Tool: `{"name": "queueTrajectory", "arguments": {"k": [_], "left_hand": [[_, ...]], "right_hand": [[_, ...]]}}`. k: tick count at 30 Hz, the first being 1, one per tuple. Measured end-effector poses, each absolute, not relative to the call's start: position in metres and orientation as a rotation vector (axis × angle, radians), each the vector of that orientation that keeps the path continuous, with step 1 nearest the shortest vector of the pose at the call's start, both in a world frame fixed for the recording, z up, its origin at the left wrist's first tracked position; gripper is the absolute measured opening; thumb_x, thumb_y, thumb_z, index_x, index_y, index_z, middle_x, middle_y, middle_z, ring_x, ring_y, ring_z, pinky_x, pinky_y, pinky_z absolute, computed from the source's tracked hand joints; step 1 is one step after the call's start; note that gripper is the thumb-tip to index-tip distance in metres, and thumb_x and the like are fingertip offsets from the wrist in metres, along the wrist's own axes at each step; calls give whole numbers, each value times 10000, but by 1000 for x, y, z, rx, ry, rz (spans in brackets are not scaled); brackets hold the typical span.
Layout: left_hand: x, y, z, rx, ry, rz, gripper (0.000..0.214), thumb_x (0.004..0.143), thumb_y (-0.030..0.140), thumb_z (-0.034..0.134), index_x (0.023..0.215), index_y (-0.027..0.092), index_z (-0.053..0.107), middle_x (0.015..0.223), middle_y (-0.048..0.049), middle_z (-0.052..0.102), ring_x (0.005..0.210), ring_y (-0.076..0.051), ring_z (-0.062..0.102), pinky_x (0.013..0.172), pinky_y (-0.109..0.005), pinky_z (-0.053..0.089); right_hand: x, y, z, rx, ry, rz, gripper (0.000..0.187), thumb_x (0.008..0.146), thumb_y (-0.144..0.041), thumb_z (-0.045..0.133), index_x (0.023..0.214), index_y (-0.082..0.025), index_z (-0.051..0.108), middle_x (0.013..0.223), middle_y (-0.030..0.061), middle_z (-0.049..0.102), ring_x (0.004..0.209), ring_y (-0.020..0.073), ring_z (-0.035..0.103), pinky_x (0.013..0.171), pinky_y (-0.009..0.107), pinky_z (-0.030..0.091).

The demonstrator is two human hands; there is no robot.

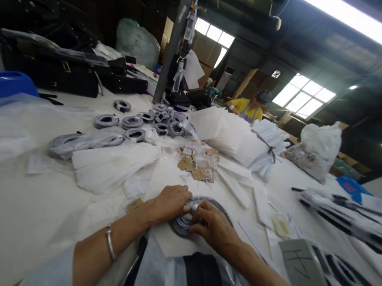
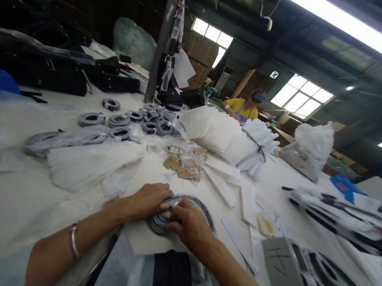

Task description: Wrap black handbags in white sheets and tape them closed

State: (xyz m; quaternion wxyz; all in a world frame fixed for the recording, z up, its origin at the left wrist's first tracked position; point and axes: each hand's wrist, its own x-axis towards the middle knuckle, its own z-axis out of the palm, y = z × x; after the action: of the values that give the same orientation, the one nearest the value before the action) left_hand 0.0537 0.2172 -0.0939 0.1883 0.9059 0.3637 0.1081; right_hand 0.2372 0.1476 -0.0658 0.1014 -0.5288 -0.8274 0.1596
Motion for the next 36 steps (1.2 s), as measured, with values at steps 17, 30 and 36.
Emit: {"name": "queueTrajectory", "arguments": {"k": [17, 30, 36], "left_hand": [[61, 215, -97, 2524, 1181, 257, 214, 830, 289, 566, 1027, 223, 620, 1075, -64, 652, 1019, -232, 608, 864, -309, 446], [54, 222, -81, 2508, 1519, 86, 267, 882, 446, 448, 930, 223, 586, 964, -71, 687, 900, -266, 646, 661, -327, 398], [57, 220, -84, 2521, 1482, 85, 190, 872, 313, 431, 950, 208, 569, 1017, -88, 675, 941, -265, 639, 677, -337, 405]], "right_hand": [[238, 179, -66, -1666, -2489, 101, 383, 809, -277, 691, 1177, -184, 644, 1181, 115, 662, 1124, 266, 581, 959, 389, 431], [218, 197, -61, -1907, -2397, 192, 269, 860, -317, 596, 1081, -196, 689, 1068, 77, 723, 996, 236, 656, 823, 314, 490], [302, 179, -13, -2166, -2172, 238, 235, 885, -231, 539, 1004, -215, 742, 944, 30, 755, 857, 171, 679, 751, 251, 481]]}}
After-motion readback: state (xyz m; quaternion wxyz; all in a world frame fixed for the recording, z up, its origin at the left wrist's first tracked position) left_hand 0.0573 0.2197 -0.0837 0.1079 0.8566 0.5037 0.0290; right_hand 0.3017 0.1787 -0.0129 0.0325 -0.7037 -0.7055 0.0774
